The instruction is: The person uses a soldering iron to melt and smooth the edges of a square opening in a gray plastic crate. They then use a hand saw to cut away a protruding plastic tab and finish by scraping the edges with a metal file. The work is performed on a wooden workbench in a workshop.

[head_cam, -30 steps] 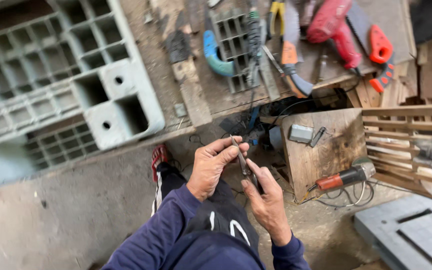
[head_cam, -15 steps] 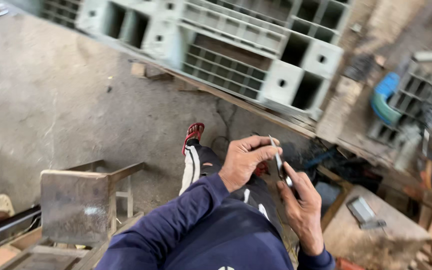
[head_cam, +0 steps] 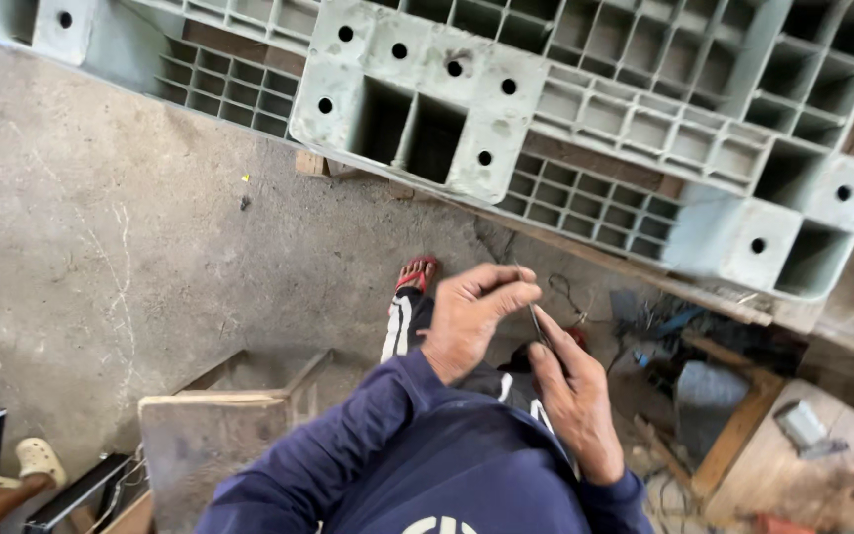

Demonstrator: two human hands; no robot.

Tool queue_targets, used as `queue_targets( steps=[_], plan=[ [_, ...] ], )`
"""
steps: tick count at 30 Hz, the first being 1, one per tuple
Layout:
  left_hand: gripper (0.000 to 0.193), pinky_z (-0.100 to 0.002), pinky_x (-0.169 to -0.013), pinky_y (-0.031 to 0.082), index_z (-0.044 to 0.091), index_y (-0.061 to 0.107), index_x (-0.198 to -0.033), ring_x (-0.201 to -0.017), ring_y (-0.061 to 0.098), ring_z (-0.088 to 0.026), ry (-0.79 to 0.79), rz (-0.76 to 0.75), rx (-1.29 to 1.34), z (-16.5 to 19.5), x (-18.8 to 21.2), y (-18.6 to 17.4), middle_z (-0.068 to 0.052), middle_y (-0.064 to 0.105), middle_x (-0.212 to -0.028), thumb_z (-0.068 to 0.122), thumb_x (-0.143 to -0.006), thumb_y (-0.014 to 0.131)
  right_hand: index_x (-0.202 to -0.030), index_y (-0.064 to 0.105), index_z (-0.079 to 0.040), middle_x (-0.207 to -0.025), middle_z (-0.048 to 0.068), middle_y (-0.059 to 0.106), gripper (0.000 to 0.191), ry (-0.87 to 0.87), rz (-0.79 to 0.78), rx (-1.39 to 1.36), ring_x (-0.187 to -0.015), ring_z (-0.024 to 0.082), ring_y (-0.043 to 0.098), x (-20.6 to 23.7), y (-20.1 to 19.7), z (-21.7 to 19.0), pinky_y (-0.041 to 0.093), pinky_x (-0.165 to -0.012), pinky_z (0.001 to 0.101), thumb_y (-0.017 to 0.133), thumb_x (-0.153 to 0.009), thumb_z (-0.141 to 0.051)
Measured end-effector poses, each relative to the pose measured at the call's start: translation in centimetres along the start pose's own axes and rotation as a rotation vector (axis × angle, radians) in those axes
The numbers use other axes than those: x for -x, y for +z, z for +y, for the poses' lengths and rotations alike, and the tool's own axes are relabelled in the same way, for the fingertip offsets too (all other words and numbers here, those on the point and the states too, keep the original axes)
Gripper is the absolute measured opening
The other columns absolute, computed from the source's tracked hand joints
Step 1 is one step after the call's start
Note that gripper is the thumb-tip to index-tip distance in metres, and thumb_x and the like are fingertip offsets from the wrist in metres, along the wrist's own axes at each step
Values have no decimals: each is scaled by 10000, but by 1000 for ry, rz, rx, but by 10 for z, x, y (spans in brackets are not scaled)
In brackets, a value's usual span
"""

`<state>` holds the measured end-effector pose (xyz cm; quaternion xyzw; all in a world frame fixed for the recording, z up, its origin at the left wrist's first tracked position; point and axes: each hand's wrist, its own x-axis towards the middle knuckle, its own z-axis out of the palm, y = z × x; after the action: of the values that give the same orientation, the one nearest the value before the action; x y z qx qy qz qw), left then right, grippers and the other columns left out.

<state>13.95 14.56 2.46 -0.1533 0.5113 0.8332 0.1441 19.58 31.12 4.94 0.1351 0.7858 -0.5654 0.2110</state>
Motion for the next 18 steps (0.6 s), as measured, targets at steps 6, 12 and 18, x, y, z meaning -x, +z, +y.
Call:
queue_targets(
  steps=[6, 12, 18],
  plan=[
    [171, -239, -764, 561, 12, 737, -1085, -857, 645, -75, 187, 143, -391, 86, -33, -110, -18, 732, -943, 122, -955, 741, -1513, 530, -50, -809, -28, 510, 487, -87, 19, -106, -666, 49, 434, -35, 106, -66, 422, -596, 220, 554, -1030, -103],
    [226, -403, -1172, 466, 108, 678, -1289, -1335, 558, -301, 831, 117, -1334, 144, -154, -161, -115, 596, -1469, 137, -1066, 663, -1524, 488, -98, -737, -2, 522, 507, -38, 191, 24, -568, 73, 463, -75, 127, -74, 450, -539, 249, 555, -1022, -129],
    [405, -544, -1282, 119, 149, 604, -1492, -1547, 245, -313, 769, 123, -1502, 141, -183, -171, -51, 347, -1659, 254, -1101, 623, -1572, 464, -47, -1272, 260, 675, 466, -567, 357, 347, -1153, 316, 699, -91, 147, -69, 559, -962, 377, 569, -1121, -95]
  ],
)
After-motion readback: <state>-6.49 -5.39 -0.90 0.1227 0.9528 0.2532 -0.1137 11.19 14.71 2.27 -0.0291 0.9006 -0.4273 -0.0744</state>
